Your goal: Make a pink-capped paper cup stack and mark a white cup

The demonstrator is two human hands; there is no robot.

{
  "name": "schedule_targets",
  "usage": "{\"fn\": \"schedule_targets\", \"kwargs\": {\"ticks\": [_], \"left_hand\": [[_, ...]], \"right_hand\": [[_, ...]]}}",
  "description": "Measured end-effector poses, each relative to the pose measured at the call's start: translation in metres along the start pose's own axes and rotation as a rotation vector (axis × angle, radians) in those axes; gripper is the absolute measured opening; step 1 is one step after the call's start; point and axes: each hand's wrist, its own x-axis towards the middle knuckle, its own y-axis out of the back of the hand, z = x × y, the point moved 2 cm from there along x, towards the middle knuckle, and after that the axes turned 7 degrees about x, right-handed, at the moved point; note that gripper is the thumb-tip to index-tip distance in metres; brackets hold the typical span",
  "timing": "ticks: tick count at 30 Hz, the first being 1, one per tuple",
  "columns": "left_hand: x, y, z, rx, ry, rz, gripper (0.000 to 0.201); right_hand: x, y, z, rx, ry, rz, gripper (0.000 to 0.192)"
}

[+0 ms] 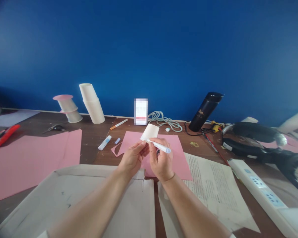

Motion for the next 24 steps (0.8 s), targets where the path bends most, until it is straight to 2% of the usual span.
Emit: {"fn": "schedule_targets", "kwargs": {"ticks": [16, 24], "left_hand": [[0.0004, 0.0007, 0.0012, -0.008, 0.012, 0.015, 0.015], [0.0019, 0.0024, -0.0006, -0.005, 0.003, 0.012, 0.017]], "right_hand": [[0.0002, -0.0012, -0.0010, -0.030, 0.072, 0.021, 0.011], [-0.0005, -0.0020, -0.0014, -0.035, 0.053, -0.012, 0.011]]}}
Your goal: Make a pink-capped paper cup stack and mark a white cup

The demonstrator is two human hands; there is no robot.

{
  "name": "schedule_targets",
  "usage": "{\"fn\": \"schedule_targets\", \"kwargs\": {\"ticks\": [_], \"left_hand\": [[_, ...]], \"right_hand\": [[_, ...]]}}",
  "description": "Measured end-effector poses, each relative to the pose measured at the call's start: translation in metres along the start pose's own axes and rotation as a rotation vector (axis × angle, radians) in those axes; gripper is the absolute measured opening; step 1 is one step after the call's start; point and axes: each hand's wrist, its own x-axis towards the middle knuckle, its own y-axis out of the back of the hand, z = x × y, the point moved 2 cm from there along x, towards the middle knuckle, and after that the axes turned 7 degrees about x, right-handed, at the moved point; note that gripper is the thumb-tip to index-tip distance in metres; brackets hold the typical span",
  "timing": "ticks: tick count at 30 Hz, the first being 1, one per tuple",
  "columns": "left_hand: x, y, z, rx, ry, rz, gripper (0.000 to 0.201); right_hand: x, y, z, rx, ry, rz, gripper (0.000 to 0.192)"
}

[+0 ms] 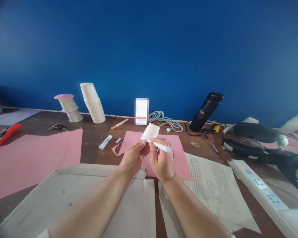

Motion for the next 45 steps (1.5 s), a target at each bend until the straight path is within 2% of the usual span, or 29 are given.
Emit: {"fn": "schedule_targets", "kwargs": {"ticks": [10, 17, 23, 29, 45], "left_hand": [[0.0001, 0.0002, -0.0009, 0.001, -0.009, -0.012, 0.017], [-0.0019, -0.0012, 0.0020, 0.009, 0.016, 0.024, 0.017], [-0.0047, -0.0026, 0.0047, 0.009, 0.053, 0.074, 0.016], [-0.0037, -0.0017, 0.0039, 0.010, 0.034, 0.045, 0.016], [-0.0026, -0.0009, 0.0024, 0.015, 0.028, 0.050, 0.019]], "right_hand": [[-0.0002, -0.0003, -0.0006, -0.008, -0.001, 0.013, 0.011], [-0.0017, -0.0011, 0.0005, -0.010, 0.021, 0.028, 0.012], [-0.0048, 0.0007, 0.0022, -0.009, -0.043, 0.091, 0.013], [-0.0040, -0.0018, 0.0012, -0.003, -0.010, 0.042, 0.012], [-0.0029, -0.0025, 0.0017, -0.009, 0.009, 0.030, 0.011]]}}
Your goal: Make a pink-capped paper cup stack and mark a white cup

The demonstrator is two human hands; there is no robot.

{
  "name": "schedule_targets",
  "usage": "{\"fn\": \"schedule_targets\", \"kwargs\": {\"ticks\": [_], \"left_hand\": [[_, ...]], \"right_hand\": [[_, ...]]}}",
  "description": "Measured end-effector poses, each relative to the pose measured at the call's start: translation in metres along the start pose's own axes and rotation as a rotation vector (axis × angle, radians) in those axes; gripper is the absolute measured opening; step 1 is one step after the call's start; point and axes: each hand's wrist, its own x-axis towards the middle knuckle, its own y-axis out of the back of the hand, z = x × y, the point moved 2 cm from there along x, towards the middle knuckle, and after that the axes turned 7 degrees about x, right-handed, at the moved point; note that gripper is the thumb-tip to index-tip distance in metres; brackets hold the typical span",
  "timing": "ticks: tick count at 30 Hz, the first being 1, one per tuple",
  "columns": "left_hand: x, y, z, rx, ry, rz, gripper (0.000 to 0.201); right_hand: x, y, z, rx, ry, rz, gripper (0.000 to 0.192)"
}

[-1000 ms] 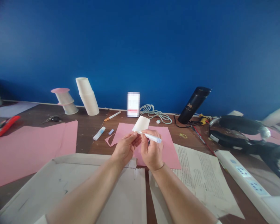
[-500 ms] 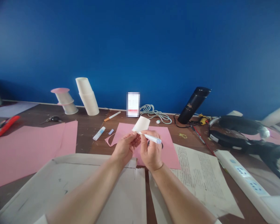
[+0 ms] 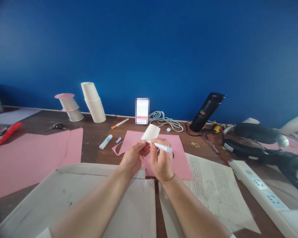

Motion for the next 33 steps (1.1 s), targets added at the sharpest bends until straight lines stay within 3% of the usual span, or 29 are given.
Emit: {"fn": "schedule_targets", "kwargs": {"ticks": [22, 28, 33], "left_hand": [[0.000, 0.000, 0.000, 0.003, -0.008, -0.015, 0.018], [0.000, 0.000, 0.002, -0.080, 0.022, 0.046, 0.011], [0.000, 0.001, 0.003, -0.175, 0.035, 0.052, 0.011]], "right_hand": [[-0.002, 0.001, 0.000, 0.042, -0.068, -0.006, 0.017], [-0.003, -0.001, 0.006, 0.236, -0.227, 0.073, 0.022], [0.001, -0.004, 0.028, 0.427, -0.499, 0.274, 0.027]]}}
